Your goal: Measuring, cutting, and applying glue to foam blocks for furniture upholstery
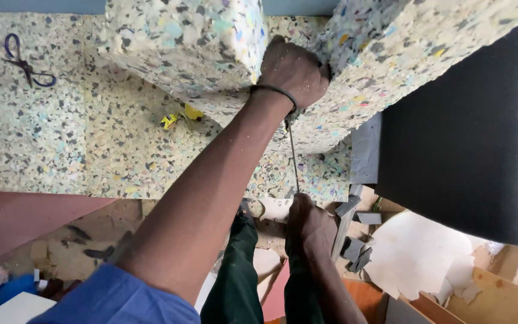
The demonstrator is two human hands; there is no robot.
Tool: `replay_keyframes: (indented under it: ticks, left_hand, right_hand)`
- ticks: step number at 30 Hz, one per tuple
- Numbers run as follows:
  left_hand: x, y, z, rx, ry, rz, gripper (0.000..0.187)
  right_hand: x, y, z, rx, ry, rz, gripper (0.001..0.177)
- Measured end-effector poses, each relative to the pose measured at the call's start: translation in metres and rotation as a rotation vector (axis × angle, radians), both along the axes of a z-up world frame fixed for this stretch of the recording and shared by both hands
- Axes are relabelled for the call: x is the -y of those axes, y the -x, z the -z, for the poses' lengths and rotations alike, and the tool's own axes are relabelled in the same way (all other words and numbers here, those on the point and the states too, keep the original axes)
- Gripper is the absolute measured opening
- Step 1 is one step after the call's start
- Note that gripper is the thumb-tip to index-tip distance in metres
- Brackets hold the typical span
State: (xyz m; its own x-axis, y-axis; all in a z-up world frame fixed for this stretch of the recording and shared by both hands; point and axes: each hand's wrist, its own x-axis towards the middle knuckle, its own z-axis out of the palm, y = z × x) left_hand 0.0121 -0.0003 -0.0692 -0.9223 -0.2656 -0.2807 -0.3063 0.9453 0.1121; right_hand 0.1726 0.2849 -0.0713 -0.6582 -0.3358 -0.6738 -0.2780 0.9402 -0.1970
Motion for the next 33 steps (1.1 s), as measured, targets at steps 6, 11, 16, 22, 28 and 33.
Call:
replay_keyframes:
  ticks: [6, 11, 16, 22, 28, 33]
  left_hand:
    - [0.016, 0.009, -0.032, 0.191, -0.241, -0.013, 0.031]
    - [0.010, 0.018, -0.067, 0.406, -0.217, 0.074, 0.020]
    - [-0.015, 0.019, -0.071, 0.421, -0.063, 0.022, 0.037]
    - [0.002, 0.015, -0.037, 0.397, 0.032, -0.016, 0.067]
    - [0.006, 0.017, -0.034, 0.446, 0.108, -0.040, 0.082]
    - [-0.013, 0.022, -0.031, 0.416, 0.102, -0.015, 0.042]
  right_hand:
    - [-0.013, -0.005, 0.027, 0.207, 0.038, 0.193, 0.040]
    - [0.023, 0.012, 0.020, 0.165, -0.169, -0.082, 0.029]
    - [0.111, 0.091, 0.053, -0.123, -0.064, -0.059, 0.060]
    - [0.080, 0.052, 0.037, -0.032, -0.124, -0.086, 0.039]
    - [-0.017, -0.026, 0.039, 0.071, -0.175, -0.045, 0.034]
    - [0.077, 0.053, 0.052, -0.072, -0.050, -0.092, 0.022]
